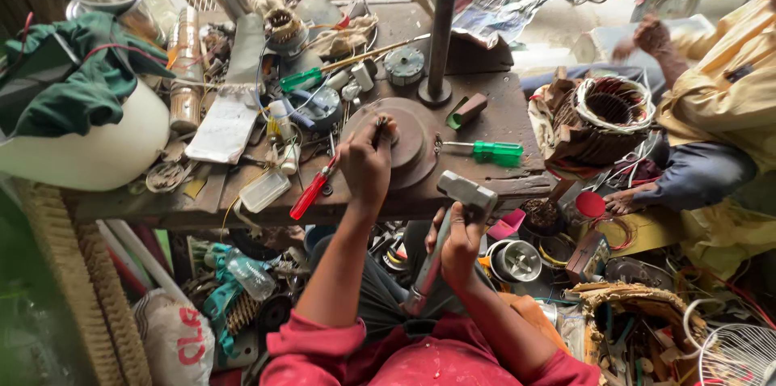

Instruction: The person uses a hammer and screwdriver to adjust and secure wires on a circular electrical component, likely a motor or fan part. They repeatedly tap the component and manipulate the wires while seated at a cluttered workbench.

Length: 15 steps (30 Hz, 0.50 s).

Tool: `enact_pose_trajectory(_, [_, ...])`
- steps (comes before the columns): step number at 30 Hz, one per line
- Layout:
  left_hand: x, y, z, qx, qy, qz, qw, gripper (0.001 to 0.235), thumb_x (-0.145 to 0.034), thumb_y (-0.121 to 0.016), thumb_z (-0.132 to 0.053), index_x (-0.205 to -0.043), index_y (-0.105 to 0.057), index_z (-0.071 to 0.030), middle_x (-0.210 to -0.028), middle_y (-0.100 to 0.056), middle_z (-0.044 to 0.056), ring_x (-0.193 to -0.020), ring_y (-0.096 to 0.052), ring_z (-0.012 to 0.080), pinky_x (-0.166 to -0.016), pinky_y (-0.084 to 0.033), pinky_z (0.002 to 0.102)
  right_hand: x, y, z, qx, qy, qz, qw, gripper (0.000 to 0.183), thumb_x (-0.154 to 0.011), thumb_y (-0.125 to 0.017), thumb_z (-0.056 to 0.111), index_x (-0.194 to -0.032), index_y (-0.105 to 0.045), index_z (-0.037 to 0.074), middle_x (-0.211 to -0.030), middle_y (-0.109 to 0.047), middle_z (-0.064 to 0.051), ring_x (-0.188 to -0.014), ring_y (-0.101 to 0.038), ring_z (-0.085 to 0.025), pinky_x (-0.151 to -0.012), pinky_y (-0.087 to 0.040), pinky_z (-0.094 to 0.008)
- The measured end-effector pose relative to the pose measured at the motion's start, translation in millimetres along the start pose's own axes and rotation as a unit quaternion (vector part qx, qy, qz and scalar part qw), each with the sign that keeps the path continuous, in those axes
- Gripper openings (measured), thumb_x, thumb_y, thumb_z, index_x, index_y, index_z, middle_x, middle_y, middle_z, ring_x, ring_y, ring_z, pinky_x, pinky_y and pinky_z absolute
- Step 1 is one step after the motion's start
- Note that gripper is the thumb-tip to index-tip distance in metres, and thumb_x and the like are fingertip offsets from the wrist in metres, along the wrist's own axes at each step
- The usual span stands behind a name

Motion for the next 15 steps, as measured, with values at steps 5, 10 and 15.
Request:
enact_pose_trajectory(5, [-10,16,12,-0.027,-0.098,-0.004,0.995,0.023,-0.094,-0.073,-0.03,-0.106,-0.079,-0.012,-0.102,-0.08,0.008,-0.092,-0.075,0.0264,-0.091,-0.045,0.042,-5,2,35,0.098,-0.018,0.036,0.994,0.023,-0.102,-0.054,0.021,-0.12,-0.04,0.015,-0.079,-0.057,-0.008,-0.045,-0.053,-0.015,-0.035,-0.043,-0.031])
enact_pose_trajectory(10, [-25,19,36,0.173,-0.015,0.098,0.98,0.026,-0.099,-0.069,-0.03,-0.115,-0.076,-0.01,-0.116,-0.077,0.008,-0.116,-0.074,0.0249,-0.103,-0.054,0.037,-41,-22,81,0.214,0.022,0.165,0.963,0.038,-0.1,-0.058,0.011,-0.132,-0.038,0.012,-0.087,-0.061,-0.009,-0.047,-0.053,-0.013,-0.035,-0.042,-0.028])
enact_pose_trajectory(15, [-19,11,43,0.085,0.005,-0.001,0.996,0.039,-0.104,-0.059,-0.021,-0.14,-0.063,-0.007,-0.137,-0.068,0.016,-0.136,-0.057,0.0366,-0.115,-0.041,0.045,-88,-65,114,0.201,-0.058,0.278,0.937,0.047,-0.099,-0.057,0.014,-0.137,-0.029,0.016,-0.09,-0.062,-0.008,-0.048,-0.057,-0.012,-0.035,-0.045,-0.026])
Point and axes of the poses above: each hand's wrist, its own x-axis away from the middle knuckle, its own y-axis out of the back of the hand, z = x × y, the point moved 1 cm from there along -x, towards the middle knuckle
